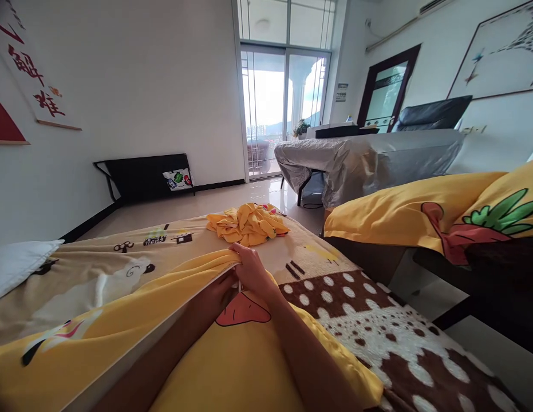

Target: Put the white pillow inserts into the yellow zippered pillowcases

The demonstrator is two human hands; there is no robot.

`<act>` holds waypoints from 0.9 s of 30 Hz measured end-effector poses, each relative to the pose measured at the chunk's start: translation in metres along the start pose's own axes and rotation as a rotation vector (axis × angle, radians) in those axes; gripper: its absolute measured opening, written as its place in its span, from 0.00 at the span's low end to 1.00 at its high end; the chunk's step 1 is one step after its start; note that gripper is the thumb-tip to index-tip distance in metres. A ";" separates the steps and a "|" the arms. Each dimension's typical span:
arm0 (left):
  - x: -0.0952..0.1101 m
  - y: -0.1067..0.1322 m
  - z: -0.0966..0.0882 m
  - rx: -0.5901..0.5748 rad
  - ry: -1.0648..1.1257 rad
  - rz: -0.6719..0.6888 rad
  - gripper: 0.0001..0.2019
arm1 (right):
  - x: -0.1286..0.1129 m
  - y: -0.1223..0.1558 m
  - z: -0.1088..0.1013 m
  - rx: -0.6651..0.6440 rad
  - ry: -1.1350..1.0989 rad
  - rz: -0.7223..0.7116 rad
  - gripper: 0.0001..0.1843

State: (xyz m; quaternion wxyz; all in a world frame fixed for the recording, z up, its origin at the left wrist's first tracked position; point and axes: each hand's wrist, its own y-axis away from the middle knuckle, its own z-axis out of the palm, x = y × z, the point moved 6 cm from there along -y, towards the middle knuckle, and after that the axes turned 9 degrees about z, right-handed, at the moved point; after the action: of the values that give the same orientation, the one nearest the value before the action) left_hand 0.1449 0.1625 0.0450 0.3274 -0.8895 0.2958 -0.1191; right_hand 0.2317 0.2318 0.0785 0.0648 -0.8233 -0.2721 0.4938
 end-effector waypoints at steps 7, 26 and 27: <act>-0.008 0.024 -0.004 0.184 -0.238 -0.027 0.21 | -0.002 0.001 -0.002 -0.002 -0.042 -0.016 0.19; -0.054 0.032 0.050 0.036 0.363 -0.390 0.20 | -0.006 0.001 -0.002 -0.014 -0.012 -0.002 0.19; -0.052 0.032 0.049 0.037 0.328 -0.372 0.20 | -0.007 0.001 -0.001 -0.018 -0.014 -0.006 0.19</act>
State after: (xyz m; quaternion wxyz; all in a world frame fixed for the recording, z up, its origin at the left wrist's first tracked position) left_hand 0.1090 0.1990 -0.0142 0.2635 -0.8913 0.1737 -0.3254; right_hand 0.2310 0.2276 0.0840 0.0570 -0.8197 -0.2791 0.4970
